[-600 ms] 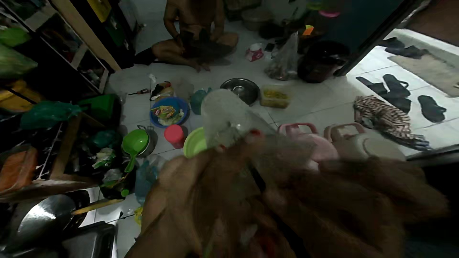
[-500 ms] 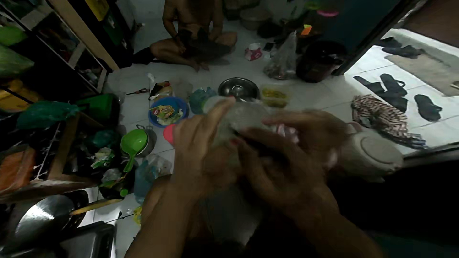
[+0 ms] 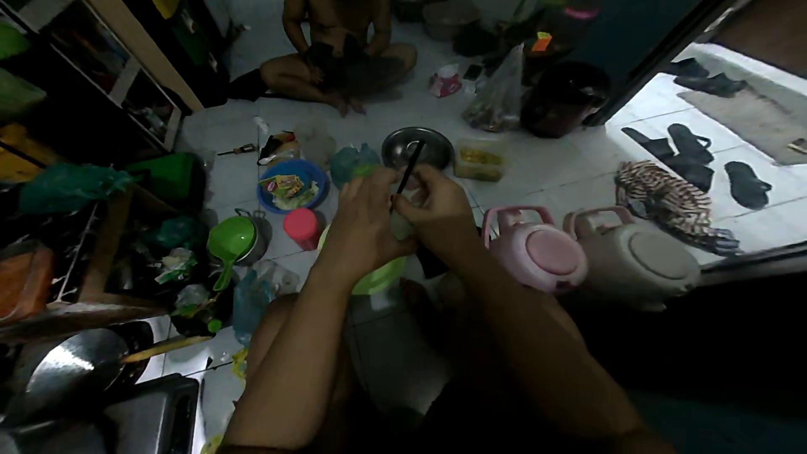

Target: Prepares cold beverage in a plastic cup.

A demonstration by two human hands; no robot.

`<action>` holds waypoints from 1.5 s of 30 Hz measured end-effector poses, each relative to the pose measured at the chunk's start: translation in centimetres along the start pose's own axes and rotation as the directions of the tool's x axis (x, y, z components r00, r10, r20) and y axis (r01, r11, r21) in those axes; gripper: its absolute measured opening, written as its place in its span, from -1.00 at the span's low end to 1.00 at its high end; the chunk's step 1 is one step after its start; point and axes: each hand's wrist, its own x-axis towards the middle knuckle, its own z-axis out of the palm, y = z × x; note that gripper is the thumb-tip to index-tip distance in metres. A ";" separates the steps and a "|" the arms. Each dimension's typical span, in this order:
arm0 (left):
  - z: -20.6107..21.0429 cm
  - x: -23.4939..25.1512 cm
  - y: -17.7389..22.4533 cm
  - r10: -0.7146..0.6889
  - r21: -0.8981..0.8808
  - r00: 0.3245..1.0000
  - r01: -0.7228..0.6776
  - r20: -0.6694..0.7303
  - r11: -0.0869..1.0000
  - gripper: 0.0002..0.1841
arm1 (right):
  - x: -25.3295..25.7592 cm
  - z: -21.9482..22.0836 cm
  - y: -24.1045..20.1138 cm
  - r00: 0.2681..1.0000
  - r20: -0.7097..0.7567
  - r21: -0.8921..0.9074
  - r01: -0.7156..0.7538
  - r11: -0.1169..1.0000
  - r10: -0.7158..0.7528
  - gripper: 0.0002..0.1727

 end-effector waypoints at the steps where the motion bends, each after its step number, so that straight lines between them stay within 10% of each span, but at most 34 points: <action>1: 0.0 0.0 0.2 0.001 -0.019 1.000 -0.001 0.006 1.000 -0.01 | 0.0 0.0 0.1 1.000 -0.025 -0.012 0.005 1.000 -0.005 -0.58; 13: -0.1 0.6 -0.4 -0.236 -0.385 0.962 0.270 0.135 0.883 0.17 | 0.8 -0.4 1.2 0.993 -0.115 0.110 -0.017 0.994 0.029 -0.76; 17: -0.5 0.8 -1.1 -0.334 -0.532 0.912 0.410 0.238 0.741 -0.18 | 0.8 -0.2 1.1 0.998 -0.064 0.038 -0.028 0.999 0.030 -0.77; 32: -0.8 1.4 0.5 -0.448 0.084 0.784 0.459 0.429 0.884 -0.62 | 0.1 2.6 0.4 0.992 0.113 -0.191 0.077 0.978 -0.056 -0.78; 42: -1.1 0.7 -2.1 -0.474 -0.060 0.785 0.538 0.399 0.841 -0.69 | 0.3 2.5 1.0 0.990 -0.010 -0.200 0.135 0.970 -0.140 -0.53; 45: -1.4 1.2 -2.7 -0.541 -0.088 0.715 0.636 0.443 0.767 -0.70 | 0.1 2.6 0.9 0.969 0.024 -0.208 0.246 0.947 -0.246 -0.74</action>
